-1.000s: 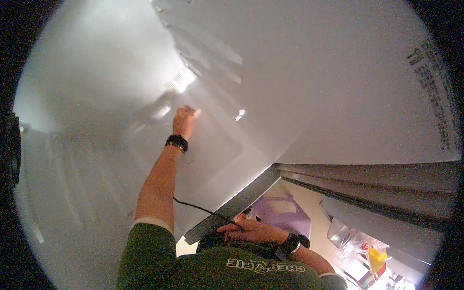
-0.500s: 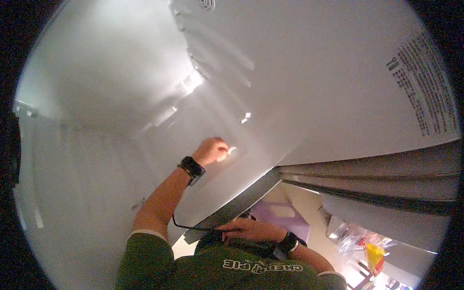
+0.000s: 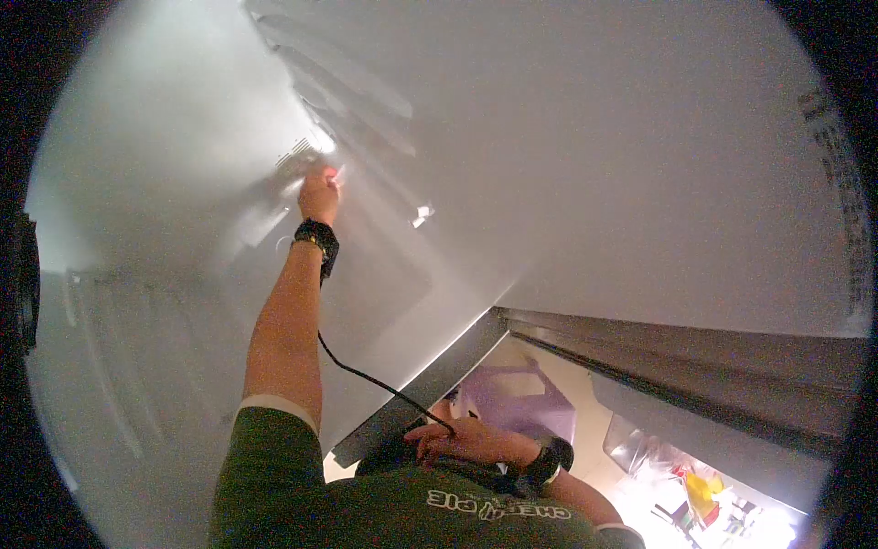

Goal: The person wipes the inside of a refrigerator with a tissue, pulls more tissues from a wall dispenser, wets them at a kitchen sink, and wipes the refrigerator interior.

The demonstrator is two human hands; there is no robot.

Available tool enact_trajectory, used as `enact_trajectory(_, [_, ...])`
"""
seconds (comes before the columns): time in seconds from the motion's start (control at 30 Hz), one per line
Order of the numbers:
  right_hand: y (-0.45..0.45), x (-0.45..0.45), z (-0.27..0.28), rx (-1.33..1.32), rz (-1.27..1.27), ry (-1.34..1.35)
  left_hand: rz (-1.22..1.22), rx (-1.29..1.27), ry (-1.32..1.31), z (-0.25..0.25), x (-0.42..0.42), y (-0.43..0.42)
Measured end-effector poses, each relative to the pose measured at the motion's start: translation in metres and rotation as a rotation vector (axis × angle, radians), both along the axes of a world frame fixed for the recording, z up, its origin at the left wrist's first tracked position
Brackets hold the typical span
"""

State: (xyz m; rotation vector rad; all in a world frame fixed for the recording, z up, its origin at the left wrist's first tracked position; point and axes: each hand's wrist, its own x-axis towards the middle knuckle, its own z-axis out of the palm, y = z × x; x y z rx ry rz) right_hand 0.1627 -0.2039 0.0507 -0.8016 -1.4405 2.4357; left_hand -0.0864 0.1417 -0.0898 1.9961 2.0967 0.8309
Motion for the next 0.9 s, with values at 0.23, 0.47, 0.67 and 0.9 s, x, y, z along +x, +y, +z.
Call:
enact_trajectory(0.23, [-0.011, -0.008, -0.002, 0.023, -0.02, 0.015, -0.304, 0.04, -0.013, 0.013, 0.064, -0.098])
enact_trajectory(0.47, [-0.019, -0.003, 0.014, 0.124, 0.043, -0.024, -0.463, 0.028, -0.056, 0.031, 0.103, -0.162])
enact_trajectory(0.67, [-0.032, -0.004, 0.015, 0.125, 0.1, -0.015, -0.489, -0.007, -0.001, 0.034, 0.103, -0.187])
enact_trajectory(0.9, [-0.028, -0.011, 0.04, 0.172, 0.198, -0.035, -0.454, -0.154, 0.104, 0.042, 0.079, -0.222])
